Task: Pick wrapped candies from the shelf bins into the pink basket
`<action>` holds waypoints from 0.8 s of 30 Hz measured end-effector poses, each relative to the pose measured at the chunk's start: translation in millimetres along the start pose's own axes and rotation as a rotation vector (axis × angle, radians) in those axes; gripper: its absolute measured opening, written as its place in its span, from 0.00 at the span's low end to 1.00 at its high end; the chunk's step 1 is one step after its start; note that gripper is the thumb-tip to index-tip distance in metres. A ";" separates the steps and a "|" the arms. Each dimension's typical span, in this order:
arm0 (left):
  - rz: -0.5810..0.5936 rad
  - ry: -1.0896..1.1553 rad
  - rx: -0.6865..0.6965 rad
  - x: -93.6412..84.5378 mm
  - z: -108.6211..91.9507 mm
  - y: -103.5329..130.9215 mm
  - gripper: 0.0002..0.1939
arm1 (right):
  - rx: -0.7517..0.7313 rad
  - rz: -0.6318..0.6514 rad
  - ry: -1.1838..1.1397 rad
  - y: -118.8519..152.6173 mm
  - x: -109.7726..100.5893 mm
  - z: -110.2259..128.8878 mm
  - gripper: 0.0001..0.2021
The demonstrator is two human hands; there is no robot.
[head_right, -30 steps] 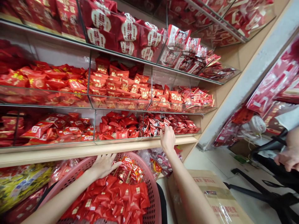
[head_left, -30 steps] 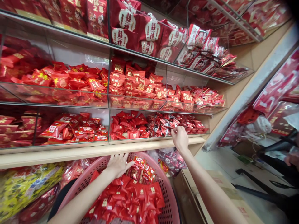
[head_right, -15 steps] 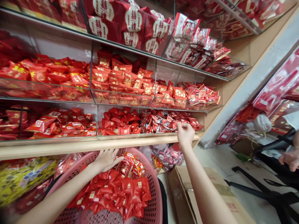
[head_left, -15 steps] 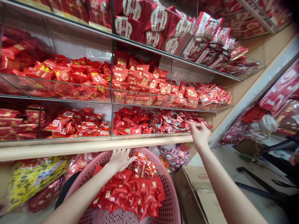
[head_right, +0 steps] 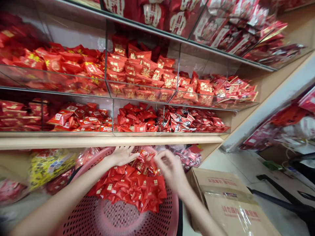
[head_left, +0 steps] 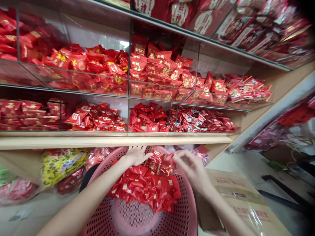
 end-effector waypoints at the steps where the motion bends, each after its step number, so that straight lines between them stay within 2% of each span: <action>1: 0.019 0.008 0.001 -0.1 0.3 -0.1 0.44 | -0.015 0.142 -0.012 10.6 22.6 6.3 0.09; 4: 0.036 0.009 -0.009 -0.4 0.9 -0.2 0.45 | -0.129 0.506 0.092 43.7 90.1 17.5 0.09; 6: 0.024 0.001 -0.012 0.1 0.9 -0.2 0.45 | -0.287 0.662 0.227 61.7 129.3 17.9 0.07; 9: 0.014 -0.015 -0.019 2.1 2.0 0.0 0.43 | -0.551 0.780 0.462 80.2 174.9 11.6 0.06; 12: 0.012 -0.013 -0.018 3.2 2.9 0.4 0.41 | -0.718 0.813 0.601 93.0 204.1 3.4 0.07; 15: 0.015 -0.010 -0.017 2.7 2.8 1.0 0.41 | -0.722 0.836 0.603 104.4 217.8 -4.9 0.07; 18: 0.015 -0.014 -0.016 1.4 1.8 1.9 0.42 | -0.617 0.853 0.571 112.5 216.5 -12.0 0.11; 20: 0.017 -0.013 -0.010 0.8 1.0 2.4 0.42 | -0.462 0.863 0.582 113.9 208.7 -17.8 0.13; 24: 0.015 -0.012 -0.007 0.7 0.5 2.0 0.43 | -0.023 0.935 0.640 116.2 189.4 -33.8 0.12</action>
Point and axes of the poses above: each hand's wrist, its own y-axis away from the middle knuckle, its own x-axis out of the palm, z = x × y, the point moved 4 cm from there along -y, towards the middle knuckle, and after that the axes turned 12 degrees about -x, right-handed, at the moved point
